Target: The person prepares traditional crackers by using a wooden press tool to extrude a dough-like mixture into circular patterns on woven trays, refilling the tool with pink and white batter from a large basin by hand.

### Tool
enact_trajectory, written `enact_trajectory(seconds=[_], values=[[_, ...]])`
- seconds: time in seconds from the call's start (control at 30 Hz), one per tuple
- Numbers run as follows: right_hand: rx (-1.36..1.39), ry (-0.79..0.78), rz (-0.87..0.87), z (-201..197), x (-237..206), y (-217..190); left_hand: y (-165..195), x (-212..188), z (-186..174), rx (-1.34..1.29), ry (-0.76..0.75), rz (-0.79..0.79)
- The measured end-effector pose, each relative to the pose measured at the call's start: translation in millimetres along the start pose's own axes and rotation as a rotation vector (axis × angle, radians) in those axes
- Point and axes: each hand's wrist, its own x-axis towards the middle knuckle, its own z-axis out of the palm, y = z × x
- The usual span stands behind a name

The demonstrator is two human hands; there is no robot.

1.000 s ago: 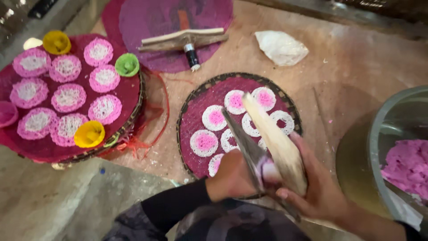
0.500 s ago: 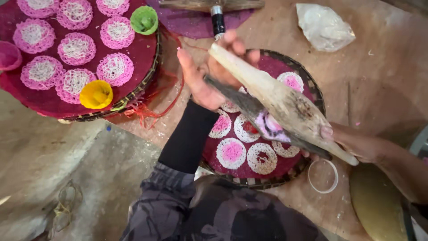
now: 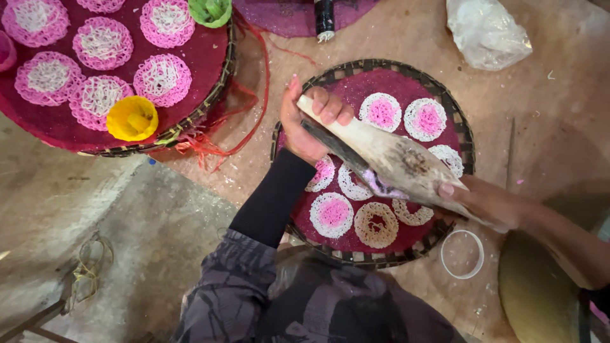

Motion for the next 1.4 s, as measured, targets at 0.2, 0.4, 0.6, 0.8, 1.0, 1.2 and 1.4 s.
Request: enact_trajectory(seconds=[0.2,0.4,0.6,0.8,1.0,1.2,1.4], values=[[-0.25,0.091,0.109,6,6,-2,9,-2,3,0.007,-0.054,0.001],[-0.182,0.133,0.121,17,7,-7,15,-7,7,0.078,0.124,0.036],[-0.231,0.14,0.061,10,1,-10,3,-7,1,-0.046,0.154,0.074],[-0.241,0.313,-0.285,17,4,-6,23,3,29,0.15,-0.11,0.039],[0.041,0.132,-0.19,10,-48,39,8,-12,85,0.057,-0.141,-0.035],[0.348,0.075,0.071,72,-84,102,-44,-35,56,-0.051,0.062,-0.199],[0.222,0.224,0.207,104,-79,96,-64,-40,8,-0.034,0.076,-0.254]])
